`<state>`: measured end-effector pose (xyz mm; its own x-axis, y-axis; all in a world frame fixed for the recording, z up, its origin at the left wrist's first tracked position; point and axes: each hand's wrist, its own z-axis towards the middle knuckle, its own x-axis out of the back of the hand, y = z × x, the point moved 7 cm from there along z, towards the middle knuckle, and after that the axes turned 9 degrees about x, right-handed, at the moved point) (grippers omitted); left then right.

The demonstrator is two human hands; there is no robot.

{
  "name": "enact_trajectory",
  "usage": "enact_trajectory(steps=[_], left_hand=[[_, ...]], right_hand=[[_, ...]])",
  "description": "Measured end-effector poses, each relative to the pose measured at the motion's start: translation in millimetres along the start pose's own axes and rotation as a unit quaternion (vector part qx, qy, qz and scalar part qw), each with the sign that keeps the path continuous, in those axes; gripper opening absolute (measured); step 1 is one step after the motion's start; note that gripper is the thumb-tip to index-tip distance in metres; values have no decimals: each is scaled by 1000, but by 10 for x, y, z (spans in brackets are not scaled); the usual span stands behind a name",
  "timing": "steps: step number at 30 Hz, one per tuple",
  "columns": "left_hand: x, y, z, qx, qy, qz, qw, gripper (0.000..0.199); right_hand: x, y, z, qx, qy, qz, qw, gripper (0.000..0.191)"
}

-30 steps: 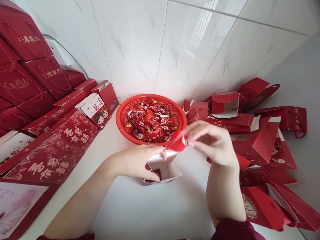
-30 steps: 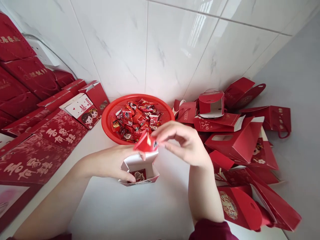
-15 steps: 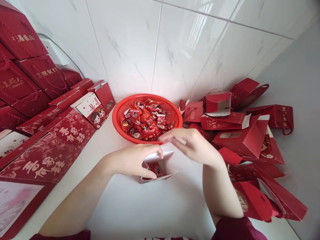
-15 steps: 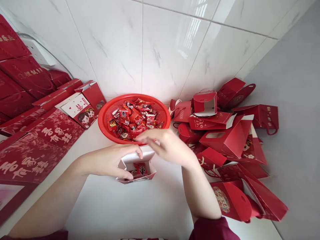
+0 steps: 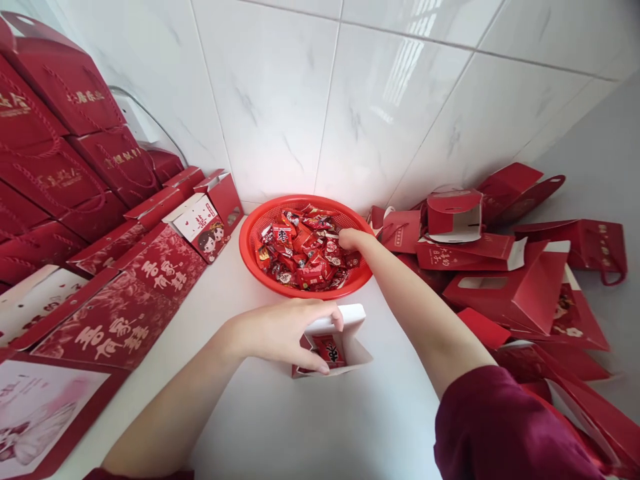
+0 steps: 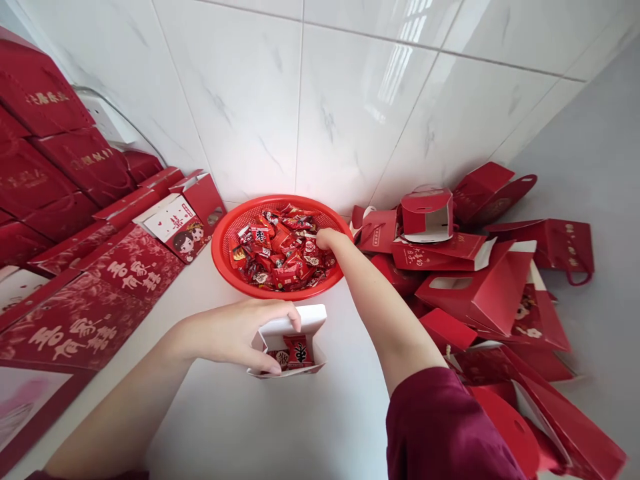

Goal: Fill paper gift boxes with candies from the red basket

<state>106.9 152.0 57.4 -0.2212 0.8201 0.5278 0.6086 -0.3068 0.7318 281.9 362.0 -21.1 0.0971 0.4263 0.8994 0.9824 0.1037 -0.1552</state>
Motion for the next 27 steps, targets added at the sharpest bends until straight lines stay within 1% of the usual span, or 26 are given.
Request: enact_trajectory(steps=[4,8,11,13,16,18,20,23,27], left_hand=[[-29,-37,26,2,-23,-20,1000,48],[-7,-60,25,16,-15,-7,1000,47],[6,-58,10,25,-16,-11,999,46],[8,-49,5,27,-18,-14,999,46],[9,-38,12,22,-17,-13,1000,45],[10,-35,22,18,-14,-6,1000,45],[12,-38,30,17,-12,1,1000,46],[19,-32,32,14,-6,10,1000,45],[23,-10,27,3,-4,19,1000,44]], right_hand=[[-98,30,151,9,-29,38,999,33],[-211,23,193,39,-64,102,992,33],[-255,-33,166,80,-91,174,977,31],[-240,-76,127,109,-98,225,963,29],[-179,-122,60,143,-97,278,945,36],[-128,-140,34,160,-86,294,938,38],[-76,-144,40,170,-58,295,938,34],[-15,-111,87,166,6,272,948,29],[10,-31,127,138,75,200,967,25]])
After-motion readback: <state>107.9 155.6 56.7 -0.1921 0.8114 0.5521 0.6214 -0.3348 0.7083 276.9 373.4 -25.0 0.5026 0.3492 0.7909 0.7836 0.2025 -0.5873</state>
